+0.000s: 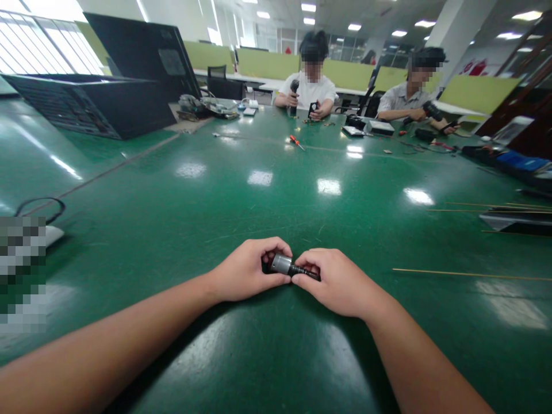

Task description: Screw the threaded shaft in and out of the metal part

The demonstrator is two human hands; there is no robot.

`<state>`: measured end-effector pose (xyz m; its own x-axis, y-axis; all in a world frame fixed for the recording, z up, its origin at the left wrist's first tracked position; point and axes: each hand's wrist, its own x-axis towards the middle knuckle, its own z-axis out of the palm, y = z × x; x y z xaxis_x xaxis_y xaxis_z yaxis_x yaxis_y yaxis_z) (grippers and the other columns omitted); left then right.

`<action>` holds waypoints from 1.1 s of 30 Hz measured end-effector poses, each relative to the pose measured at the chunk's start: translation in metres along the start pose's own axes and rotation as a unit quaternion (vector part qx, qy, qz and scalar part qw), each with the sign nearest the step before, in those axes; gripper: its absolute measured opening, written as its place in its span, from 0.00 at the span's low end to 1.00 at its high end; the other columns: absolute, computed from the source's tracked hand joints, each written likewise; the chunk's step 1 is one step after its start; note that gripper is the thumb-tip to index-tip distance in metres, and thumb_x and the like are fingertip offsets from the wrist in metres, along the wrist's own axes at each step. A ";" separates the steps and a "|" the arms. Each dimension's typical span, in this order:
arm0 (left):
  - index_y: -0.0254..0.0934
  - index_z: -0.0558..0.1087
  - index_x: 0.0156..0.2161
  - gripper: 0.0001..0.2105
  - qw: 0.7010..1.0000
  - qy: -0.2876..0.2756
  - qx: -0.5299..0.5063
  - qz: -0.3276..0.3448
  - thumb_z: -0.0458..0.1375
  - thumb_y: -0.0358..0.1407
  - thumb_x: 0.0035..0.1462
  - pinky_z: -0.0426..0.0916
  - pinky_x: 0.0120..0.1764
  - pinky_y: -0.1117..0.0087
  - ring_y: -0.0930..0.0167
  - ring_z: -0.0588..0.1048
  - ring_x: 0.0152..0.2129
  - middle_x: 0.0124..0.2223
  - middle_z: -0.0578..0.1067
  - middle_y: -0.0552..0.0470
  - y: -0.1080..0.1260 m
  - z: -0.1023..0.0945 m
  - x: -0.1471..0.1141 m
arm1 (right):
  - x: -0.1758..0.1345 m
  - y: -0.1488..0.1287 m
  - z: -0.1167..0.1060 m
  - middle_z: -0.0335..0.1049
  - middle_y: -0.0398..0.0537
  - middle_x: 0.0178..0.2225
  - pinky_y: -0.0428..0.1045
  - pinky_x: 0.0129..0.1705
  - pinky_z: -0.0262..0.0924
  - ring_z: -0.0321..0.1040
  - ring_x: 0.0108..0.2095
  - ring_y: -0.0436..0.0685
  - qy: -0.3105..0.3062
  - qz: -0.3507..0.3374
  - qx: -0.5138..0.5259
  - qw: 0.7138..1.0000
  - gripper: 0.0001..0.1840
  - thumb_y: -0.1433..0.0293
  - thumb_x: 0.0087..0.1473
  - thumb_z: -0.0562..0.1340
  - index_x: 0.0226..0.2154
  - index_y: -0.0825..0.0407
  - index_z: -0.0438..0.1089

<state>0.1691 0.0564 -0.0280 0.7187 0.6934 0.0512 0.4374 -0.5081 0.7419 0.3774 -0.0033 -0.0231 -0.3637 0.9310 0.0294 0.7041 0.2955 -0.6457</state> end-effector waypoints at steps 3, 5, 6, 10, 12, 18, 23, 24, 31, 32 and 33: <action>0.37 0.71 0.41 0.11 1.000 0.005 -0.001 -0.002 0.63 0.35 0.51 0.63 0.32 0.73 0.72 0.71 0.29 0.33 0.73 0.56 0.001 0.000 0.000 | 0.000 0.001 0.000 0.72 0.45 0.31 0.46 0.32 0.52 0.64 0.31 0.51 0.008 -0.004 0.007 1.000 0.06 0.67 0.56 0.63 0.35 0.51 0.75; 0.36 0.71 0.40 0.11 1.000 0.007 -0.007 -0.004 0.63 0.35 0.51 0.63 0.32 0.73 0.72 0.71 0.29 0.33 0.73 0.55 0.002 0.000 0.000 | 0.000 0.001 0.000 0.72 0.44 0.30 0.46 0.32 0.53 0.64 0.30 0.51 0.013 -0.008 0.005 1.000 0.06 0.68 0.56 0.63 0.35 0.51 0.75; 0.36 0.71 0.40 0.11 1.000 0.007 -0.010 -0.006 0.63 0.34 0.50 0.63 0.32 0.73 0.72 0.71 0.29 0.33 0.73 0.55 0.002 0.000 0.000 | 0.000 0.001 0.000 0.72 0.44 0.30 0.46 0.32 0.53 0.64 0.30 0.51 0.014 -0.010 0.005 1.000 0.06 0.68 0.56 0.63 0.35 0.51 0.75; 0.36 0.71 0.39 0.11 1.000 0.013 -0.013 -0.012 0.63 0.34 0.50 0.62 0.31 0.73 0.72 0.70 0.28 0.31 0.73 0.56 0.004 0.000 0.000 | 0.000 0.002 -0.001 0.72 0.43 0.30 0.46 0.33 0.53 0.65 0.30 0.51 0.019 -0.013 0.004 1.000 0.06 0.68 0.55 0.63 0.34 0.51 0.76; 0.36 0.71 0.39 0.11 1.000 0.019 -0.009 -0.016 0.64 0.34 0.49 0.62 0.31 0.73 0.73 0.70 0.27 0.31 0.72 0.56 0.005 0.000 -0.001 | 0.000 0.001 -0.002 0.72 0.44 0.30 0.46 0.33 0.54 0.65 0.30 0.51 0.022 -0.013 0.001 1.000 0.06 0.69 0.55 0.63 0.34 0.51 0.76; 0.36 0.71 0.39 0.12 0.999 0.025 -0.010 -0.023 0.64 0.35 0.48 0.62 0.31 0.73 0.72 0.70 0.28 0.31 0.73 0.56 0.005 -0.001 0.000 | 0.000 0.001 -0.003 0.72 0.44 0.30 0.46 0.33 0.54 0.65 0.30 0.51 0.031 -0.015 -0.002 0.999 0.05 0.69 0.55 0.63 0.34 0.51 0.76; 0.36 0.71 0.38 0.11 0.999 0.030 -0.010 -0.024 0.64 0.36 0.49 0.63 0.31 0.73 0.72 0.71 0.28 0.31 0.73 0.56 0.007 -0.001 -0.001 | 0.000 0.001 -0.002 0.72 0.43 0.29 0.47 0.34 0.54 0.65 0.30 0.51 0.041 -0.016 -0.003 0.999 0.05 0.69 0.54 0.64 0.33 0.51 0.76; 0.36 0.71 0.38 0.11 0.999 0.032 -0.013 -0.023 0.64 0.36 0.49 0.63 0.32 0.73 0.72 0.71 0.28 0.31 0.73 0.56 0.007 -0.001 -0.001 | 0.001 0.000 -0.003 0.72 0.43 0.29 0.47 0.34 0.54 0.65 0.30 0.51 0.042 -0.015 -0.002 0.999 0.05 0.69 0.54 0.64 0.33 0.51 0.76; 0.36 0.70 0.38 0.11 0.999 0.036 -0.027 -0.023 0.64 0.35 0.49 0.65 0.33 0.72 0.71 0.72 0.29 0.32 0.73 0.55 0.005 -0.001 -0.001 | 0.002 0.000 -0.004 0.71 0.43 0.28 0.47 0.33 0.54 0.64 0.29 0.51 0.054 -0.015 0.001 0.998 0.06 0.67 0.55 0.63 0.32 0.51 0.76; 0.36 0.70 0.38 0.11 0.999 0.035 -0.028 -0.024 0.64 0.35 0.49 0.65 0.33 0.72 0.71 0.72 0.29 0.32 0.73 0.55 0.005 -0.001 -0.001 | 0.002 0.000 -0.004 0.71 0.43 0.28 0.47 0.33 0.54 0.64 0.29 0.51 0.056 -0.015 -0.001 0.998 0.06 0.67 0.55 0.63 0.32 0.51 0.76; 0.36 0.70 0.38 0.11 0.999 0.036 -0.028 -0.026 0.64 0.35 0.49 0.65 0.33 0.72 0.71 0.72 0.29 0.32 0.73 0.55 0.004 -0.001 -0.001 | 0.002 0.001 -0.004 0.71 0.43 0.28 0.47 0.33 0.54 0.64 0.29 0.51 0.058 -0.015 -0.003 0.998 0.06 0.67 0.55 0.63 0.32 0.51 0.76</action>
<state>0.1697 0.0541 -0.0241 0.6544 0.7540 0.0570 0.4410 -0.4418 0.7812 0.3798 -0.0008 -0.0202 -0.3117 0.9402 0.1372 0.6972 0.3244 -0.6393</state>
